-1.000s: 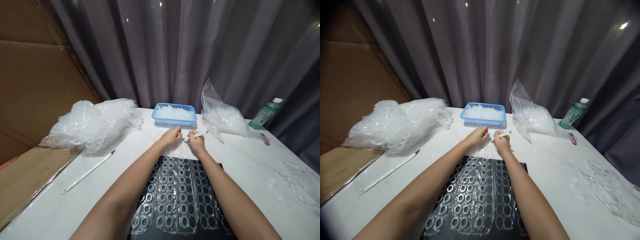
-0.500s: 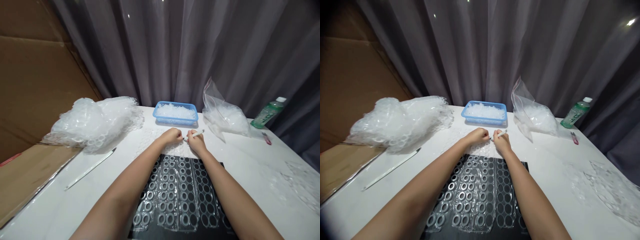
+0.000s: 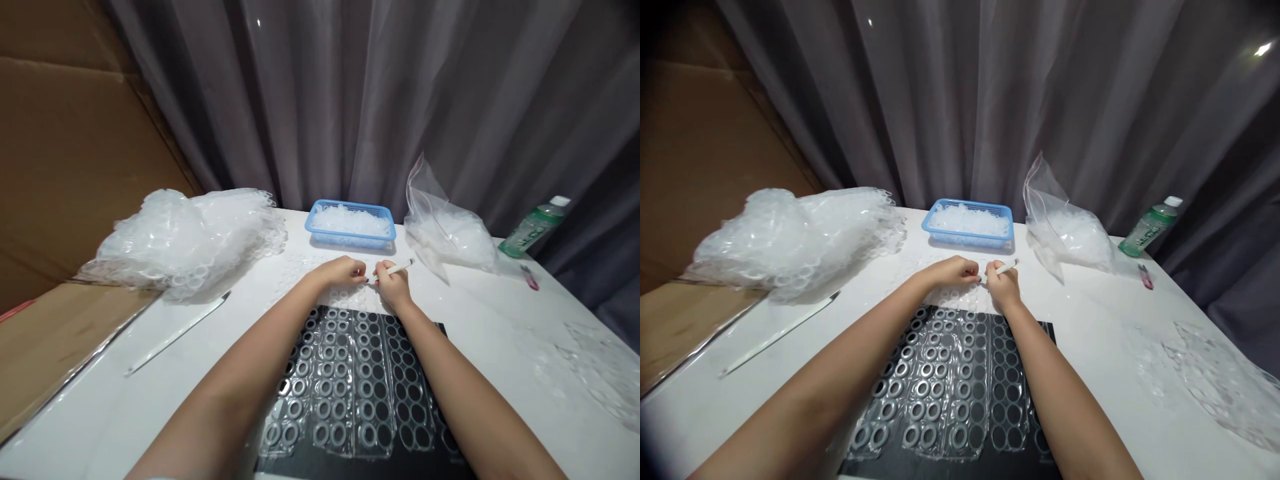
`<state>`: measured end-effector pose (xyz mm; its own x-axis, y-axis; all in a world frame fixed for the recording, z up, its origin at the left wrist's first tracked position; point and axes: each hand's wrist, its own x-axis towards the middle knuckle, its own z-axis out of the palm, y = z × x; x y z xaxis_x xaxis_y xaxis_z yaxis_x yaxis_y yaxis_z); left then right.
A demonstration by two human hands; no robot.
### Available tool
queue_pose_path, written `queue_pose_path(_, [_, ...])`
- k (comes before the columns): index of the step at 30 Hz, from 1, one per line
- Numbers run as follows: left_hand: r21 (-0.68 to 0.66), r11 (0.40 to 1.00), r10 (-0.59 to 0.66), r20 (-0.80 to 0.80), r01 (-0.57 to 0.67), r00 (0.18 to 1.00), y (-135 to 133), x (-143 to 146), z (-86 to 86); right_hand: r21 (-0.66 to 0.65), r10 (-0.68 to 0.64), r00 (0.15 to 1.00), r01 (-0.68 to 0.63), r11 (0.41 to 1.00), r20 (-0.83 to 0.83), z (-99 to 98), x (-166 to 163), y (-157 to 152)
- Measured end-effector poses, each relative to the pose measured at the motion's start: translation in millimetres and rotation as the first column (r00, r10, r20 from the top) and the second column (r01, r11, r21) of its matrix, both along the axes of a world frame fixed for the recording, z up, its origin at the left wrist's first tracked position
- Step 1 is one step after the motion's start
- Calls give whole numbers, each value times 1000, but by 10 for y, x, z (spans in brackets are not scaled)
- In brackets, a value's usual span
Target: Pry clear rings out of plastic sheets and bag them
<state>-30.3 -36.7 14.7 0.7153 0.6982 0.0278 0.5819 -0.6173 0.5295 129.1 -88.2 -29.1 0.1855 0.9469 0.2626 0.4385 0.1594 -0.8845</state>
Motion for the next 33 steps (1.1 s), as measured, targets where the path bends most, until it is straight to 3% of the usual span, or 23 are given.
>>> queue_pose_path(5, [-54,999,-6,-21,5,1000,-1,40,-34,-2,36,983,-36,999,179,70,18,7])
queue_pose_path(12, [-142,978,168,122,-150,978,43,-31,30,-35,114,932,-108,994,343,157,32,-18])
queue_pose_path(14, [-134,965,248,188,-225,950,84,-50,123,-44,138,941,-131,990,308,194,50,-12])
queue_pose_path(17, [-99,956,293,227,-277,929,131,-26,288,-87,135,989,-129,988,66,347,123,21])
queue_pose_path(19, [-79,970,241,190,-230,952,127,8,363,-92,109,989,-119,989,-101,478,170,31])
queue_pose_path(21, [-78,987,151,111,-143,982,83,26,382,-96,128,983,-141,985,-133,554,177,6])
queue_pose_path(24, [-72,996,50,-15,-51,999,-44,3,313,-124,129,992,-127,984,11,471,104,-98])
queue_pose_path(27, [-7,999,45,-86,-46,995,-193,-37,180,-90,15,993,-4,996,119,239,14,-220])
queue_pose_path(30, [66,994,97,-118,-89,988,-311,-43,47,-89,-17,995,25,996,95,65,-20,-287])
queue_pose_path(33, [104,985,150,-134,-136,980,-380,-26,-40,-97,12,999,-8,995,42,14,-14,-300])
